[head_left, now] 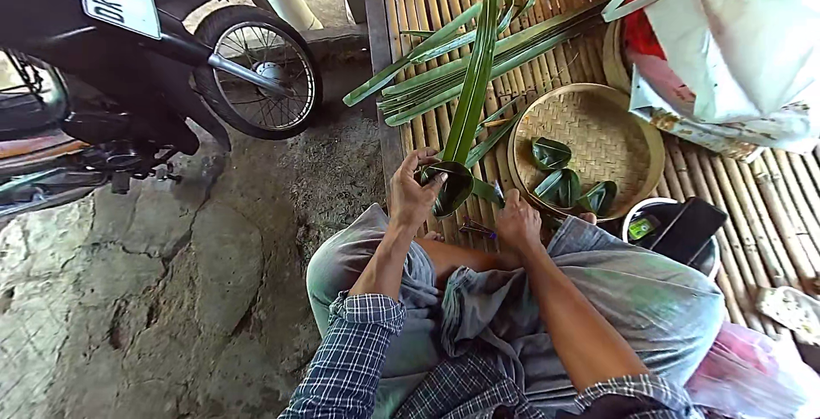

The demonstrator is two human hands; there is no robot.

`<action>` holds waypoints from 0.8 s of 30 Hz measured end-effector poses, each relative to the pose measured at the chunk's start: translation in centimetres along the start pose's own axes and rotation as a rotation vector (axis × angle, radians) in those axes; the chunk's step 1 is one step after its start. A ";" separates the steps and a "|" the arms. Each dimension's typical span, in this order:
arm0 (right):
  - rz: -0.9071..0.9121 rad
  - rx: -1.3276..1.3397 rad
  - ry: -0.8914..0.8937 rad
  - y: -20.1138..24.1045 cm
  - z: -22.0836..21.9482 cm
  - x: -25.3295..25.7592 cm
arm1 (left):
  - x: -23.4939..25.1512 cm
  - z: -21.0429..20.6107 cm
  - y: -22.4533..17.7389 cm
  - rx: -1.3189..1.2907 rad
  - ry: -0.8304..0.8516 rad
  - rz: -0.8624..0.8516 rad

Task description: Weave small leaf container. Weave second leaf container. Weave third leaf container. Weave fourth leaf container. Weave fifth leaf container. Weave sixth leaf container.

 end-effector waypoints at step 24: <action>0.462 1.036 -0.110 3.3 14.1 -12.8 | -8.8 -7.6 -2.6 -1.420 0.911 0.627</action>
Point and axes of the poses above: each hand's wrist, its own x-axis towards the middle knuckle, its own z-axis out of the back of the hand, y = z × x, the point moved 9 cm from there along x, towards the middle knuckle, and after that the axes turned 2 degrees about z, right-handed, at the moved point
